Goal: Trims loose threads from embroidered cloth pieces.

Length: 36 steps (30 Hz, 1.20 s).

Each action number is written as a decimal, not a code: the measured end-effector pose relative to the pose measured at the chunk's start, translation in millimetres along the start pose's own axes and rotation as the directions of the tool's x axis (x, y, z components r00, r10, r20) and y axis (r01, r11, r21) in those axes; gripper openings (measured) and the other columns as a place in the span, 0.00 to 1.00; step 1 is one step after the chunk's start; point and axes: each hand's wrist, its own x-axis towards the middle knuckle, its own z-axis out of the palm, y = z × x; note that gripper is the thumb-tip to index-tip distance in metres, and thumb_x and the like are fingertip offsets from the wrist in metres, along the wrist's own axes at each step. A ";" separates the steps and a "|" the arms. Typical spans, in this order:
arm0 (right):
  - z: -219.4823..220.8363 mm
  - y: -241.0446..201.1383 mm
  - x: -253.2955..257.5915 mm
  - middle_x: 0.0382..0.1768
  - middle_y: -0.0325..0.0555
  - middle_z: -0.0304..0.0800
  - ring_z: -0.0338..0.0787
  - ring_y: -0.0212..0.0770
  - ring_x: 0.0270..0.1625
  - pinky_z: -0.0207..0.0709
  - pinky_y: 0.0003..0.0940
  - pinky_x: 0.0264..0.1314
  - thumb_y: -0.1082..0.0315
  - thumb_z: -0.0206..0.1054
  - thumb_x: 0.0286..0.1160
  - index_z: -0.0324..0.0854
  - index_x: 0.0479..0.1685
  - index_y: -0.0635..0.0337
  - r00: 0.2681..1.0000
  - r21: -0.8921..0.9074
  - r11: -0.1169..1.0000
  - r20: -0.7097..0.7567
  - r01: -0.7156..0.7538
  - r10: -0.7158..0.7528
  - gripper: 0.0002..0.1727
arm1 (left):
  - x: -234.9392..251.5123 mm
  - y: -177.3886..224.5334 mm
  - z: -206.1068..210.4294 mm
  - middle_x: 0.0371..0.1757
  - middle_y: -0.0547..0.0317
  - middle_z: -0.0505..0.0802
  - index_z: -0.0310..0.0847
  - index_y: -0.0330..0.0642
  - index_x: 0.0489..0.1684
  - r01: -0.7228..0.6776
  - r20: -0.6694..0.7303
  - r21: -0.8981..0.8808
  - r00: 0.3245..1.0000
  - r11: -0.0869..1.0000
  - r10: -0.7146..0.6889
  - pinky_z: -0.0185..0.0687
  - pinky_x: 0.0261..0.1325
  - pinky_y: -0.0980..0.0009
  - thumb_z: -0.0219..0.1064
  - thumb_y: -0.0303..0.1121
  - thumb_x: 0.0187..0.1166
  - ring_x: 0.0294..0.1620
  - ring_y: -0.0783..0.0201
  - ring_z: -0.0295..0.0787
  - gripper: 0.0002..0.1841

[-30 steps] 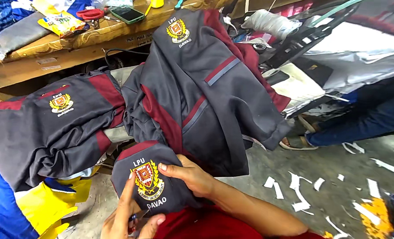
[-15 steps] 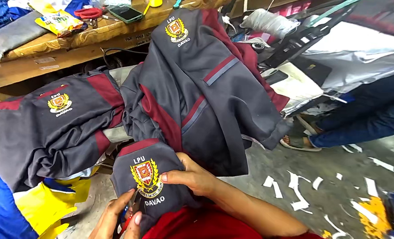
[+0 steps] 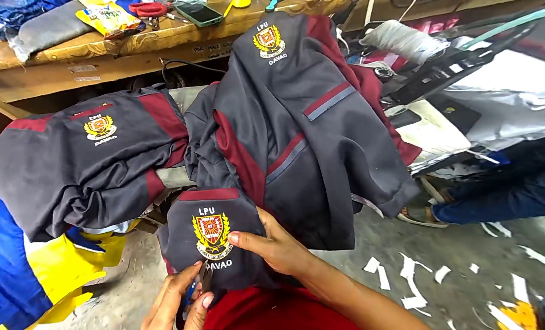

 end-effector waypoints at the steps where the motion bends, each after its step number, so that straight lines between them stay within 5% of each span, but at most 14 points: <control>1: 0.8 0.2 0.3 0.57 0.39 0.91 0.90 0.29 0.60 0.84 0.29 0.69 0.79 0.65 0.77 0.72 0.69 0.67 1.000 0.003 1.000 -0.013 0.017 -0.017 0.21 | -0.7 -0.1 0.9 0.48 0.55 0.91 0.83 0.29 0.66 0.010 -0.015 0.006 1.000 1.000 -0.010 0.89 0.46 0.77 0.71 0.32 0.81 0.42 0.74 0.88 0.19; 14: 12.7 -4.1 -2.5 0.54 0.38 0.92 0.91 0.29 0.58 0.86 0.28 0.67 0.82 0.66 0.73 0.73 0.66 0.66 0.992 0.027 0.997 -0.108 0.068 -0.064 0.21 | 2.1 5.6 11.7 0.46 0.52 0.92 0.84 0.24 0.60 -0.014 -0.095 0.121 0.995 0.993 0.026 0.88 0.48 0.81 0.75 0.30 0.76 0.42 0.75 0.89 0.19; 24: 22.2 -9.1 -4.6 0.60 0.44 0.89 0.89 0.29 0.63 0.83 0.26 0.71 0.81 0.65 0.73 0.68 0.73 0.73 0.988 -0.041 0.996 -0.134 0.074 -0.079 0.27 | 2.3 6.0 20.1 0.43 0.54 0.92 0.83 0.24 0.57 0.003 -0.091 0.104 0.996 0.995 0.007 0.88 0.43 0.82 0.77 0.28 0.73 0.39 0.77 0.89 0.19; 36: 24.9 -8.2 -5.4 0.54 0.42 0.91 0.91 0.30 0.57 0.86 0.27 0.66 0.81 0.66 0.71 0.72 0.67 0.69 0.980 0.032 0.999 -0.199 0.012 -0.005 0.23 | 6.0 3.6 23.1 0.42 0.57 0.92 0.82 0.26 0.58 0.033 -0.086 -0.041 0.996 0.999 -0.036 0.89 0.40 0.80 0.76 0.26 0.74 0.36 0.76 0.89 0.18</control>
